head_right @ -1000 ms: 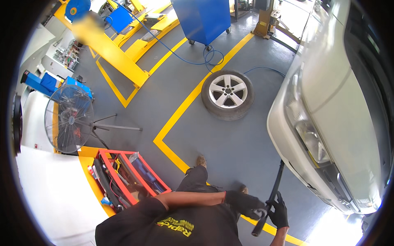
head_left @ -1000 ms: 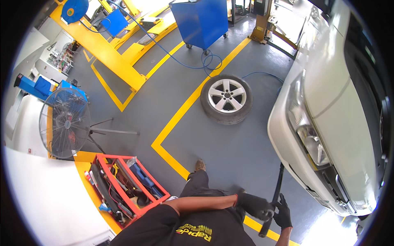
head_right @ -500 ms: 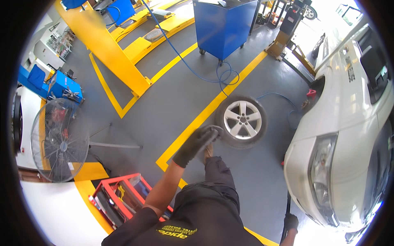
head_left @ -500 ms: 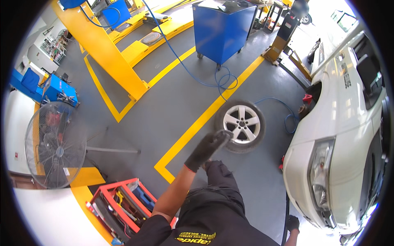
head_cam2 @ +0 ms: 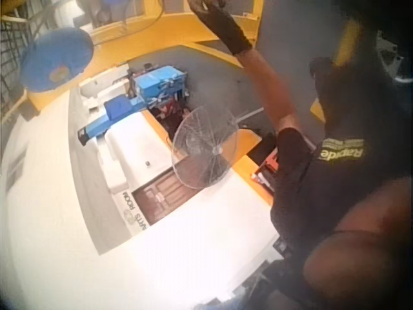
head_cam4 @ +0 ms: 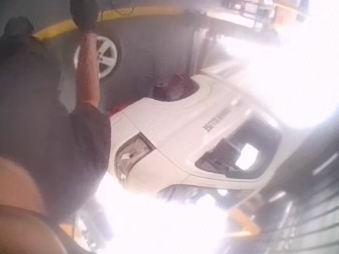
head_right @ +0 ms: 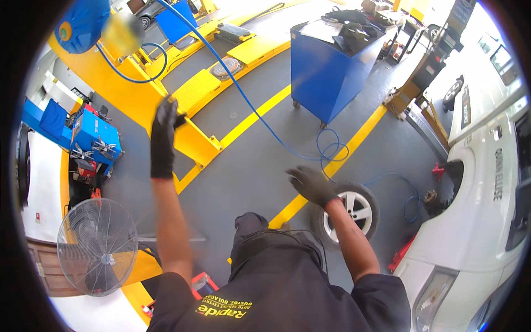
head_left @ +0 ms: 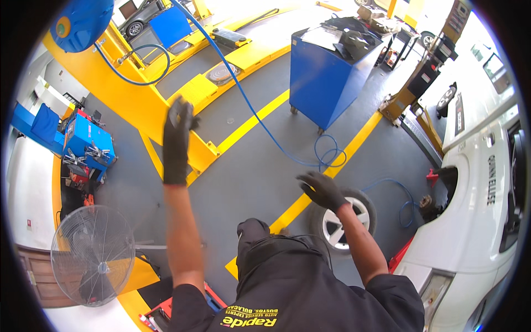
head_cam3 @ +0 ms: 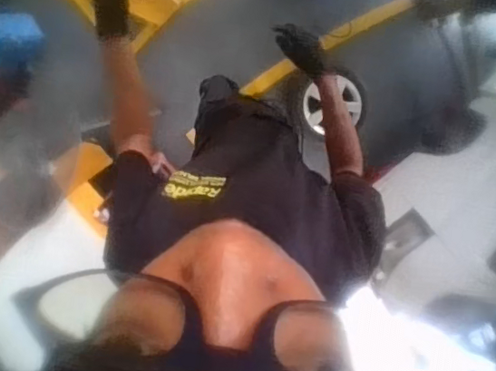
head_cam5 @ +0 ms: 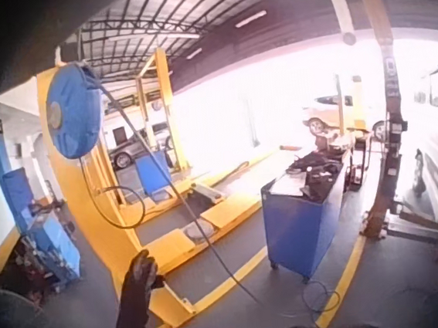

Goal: The person works under the hood of a car, using a screwdriver to loosen and remove components near the engine. They walk to a tool cabinet, open drawers to select tools, and return to the engine bay to continue adjustments. The person handles hoses and engine parts while another technician is visible nearby.

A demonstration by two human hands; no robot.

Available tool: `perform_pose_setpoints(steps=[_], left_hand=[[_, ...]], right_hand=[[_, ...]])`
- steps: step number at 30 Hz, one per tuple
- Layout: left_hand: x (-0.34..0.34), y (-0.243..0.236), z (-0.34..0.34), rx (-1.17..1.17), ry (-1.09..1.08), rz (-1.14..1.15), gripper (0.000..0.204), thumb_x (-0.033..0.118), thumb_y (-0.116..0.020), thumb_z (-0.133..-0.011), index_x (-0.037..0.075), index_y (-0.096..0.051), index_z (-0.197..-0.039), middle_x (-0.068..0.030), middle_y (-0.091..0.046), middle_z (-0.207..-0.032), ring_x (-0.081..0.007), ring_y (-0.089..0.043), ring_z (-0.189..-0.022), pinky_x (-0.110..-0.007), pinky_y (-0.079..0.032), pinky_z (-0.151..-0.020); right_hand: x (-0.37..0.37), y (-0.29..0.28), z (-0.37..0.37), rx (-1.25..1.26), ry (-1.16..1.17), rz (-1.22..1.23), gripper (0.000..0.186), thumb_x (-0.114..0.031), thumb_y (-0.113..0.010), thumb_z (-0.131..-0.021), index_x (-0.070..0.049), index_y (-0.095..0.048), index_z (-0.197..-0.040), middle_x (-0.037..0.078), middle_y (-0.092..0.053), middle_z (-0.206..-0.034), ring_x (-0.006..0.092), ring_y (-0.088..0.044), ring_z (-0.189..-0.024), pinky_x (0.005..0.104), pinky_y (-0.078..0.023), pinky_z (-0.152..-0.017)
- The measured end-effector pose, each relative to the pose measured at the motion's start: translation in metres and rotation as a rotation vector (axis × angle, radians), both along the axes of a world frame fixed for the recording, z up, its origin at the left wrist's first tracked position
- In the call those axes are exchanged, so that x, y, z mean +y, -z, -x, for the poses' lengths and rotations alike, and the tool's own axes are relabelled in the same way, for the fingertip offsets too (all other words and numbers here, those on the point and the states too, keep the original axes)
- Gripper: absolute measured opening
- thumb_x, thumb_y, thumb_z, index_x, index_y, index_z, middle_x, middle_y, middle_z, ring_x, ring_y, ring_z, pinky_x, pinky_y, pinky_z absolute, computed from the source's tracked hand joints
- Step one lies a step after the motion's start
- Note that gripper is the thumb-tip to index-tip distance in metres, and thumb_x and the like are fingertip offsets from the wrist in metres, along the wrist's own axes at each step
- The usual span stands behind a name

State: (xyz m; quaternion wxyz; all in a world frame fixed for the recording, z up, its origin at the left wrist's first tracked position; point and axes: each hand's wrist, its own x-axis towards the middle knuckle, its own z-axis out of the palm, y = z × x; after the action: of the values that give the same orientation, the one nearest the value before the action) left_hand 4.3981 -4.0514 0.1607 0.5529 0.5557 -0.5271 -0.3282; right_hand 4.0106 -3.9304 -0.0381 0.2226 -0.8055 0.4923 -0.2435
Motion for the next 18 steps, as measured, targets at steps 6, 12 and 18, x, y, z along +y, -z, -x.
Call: perform_pose_setpoints(steps=[6,12,18], left_hand=[[-0.244,-0.088,-0.039,-0.379,0.207,0.175,0.054,0.048,-0.052,-0.117,0.000,-0.062,-0.139,-0.0113,-0.075,-0.108,-0.0158,-0.073,-0.083,-0.030,-0.059,-0.080],[-0.385,-0.171,0.058,-0.445,0.672,0.705,0.041,0.038,-0.058,-0.117,0.001,-0.076,-0.117,-0.0028,-0.071,-0.087,-0.0083,-0.062,-0.068,-0.023,-0.050,-0.064],[-0.551,-0.186,0.053,-0.684,0.752,0.805,0.036,0.032,-0.058,-0.115,0.000,-0.073,-0.124,-0.0054,-0.071,-0.101,-0.0114,-0.063,-0.084,-0.026,-0.050,-0.077]], right_hand=[[-0.236,-0.075,-0.166,-0.231,-0.346,0.048,0.046,-0.023,-0.070,-0.107,-0.012,-0.062,-0.151,0.018,-0.068,-0.141,0.0400,-0.068,-0.122,0.0470,-0.057,-0.102],[-0.424,-0.068,-0.172,-0.379,-0.092,0.078,0.071,-0.020,-0.076,-0.104,-0.013,-0.044,-0.166,0.020,-0.064,-0.146,0.0380,-0.067,-0.128,0.0447,-0.058,-0.104],[-0.477,-0.164,-0.015,-0.624,0.502,0.189,0.069,-0.026,-0.077,-0.104,-0.008,-0.044,-0.162,0.021,-0.063,-0.145,0.0352,-0.068,-0.127,0.0466,-0.057,-0.104]])
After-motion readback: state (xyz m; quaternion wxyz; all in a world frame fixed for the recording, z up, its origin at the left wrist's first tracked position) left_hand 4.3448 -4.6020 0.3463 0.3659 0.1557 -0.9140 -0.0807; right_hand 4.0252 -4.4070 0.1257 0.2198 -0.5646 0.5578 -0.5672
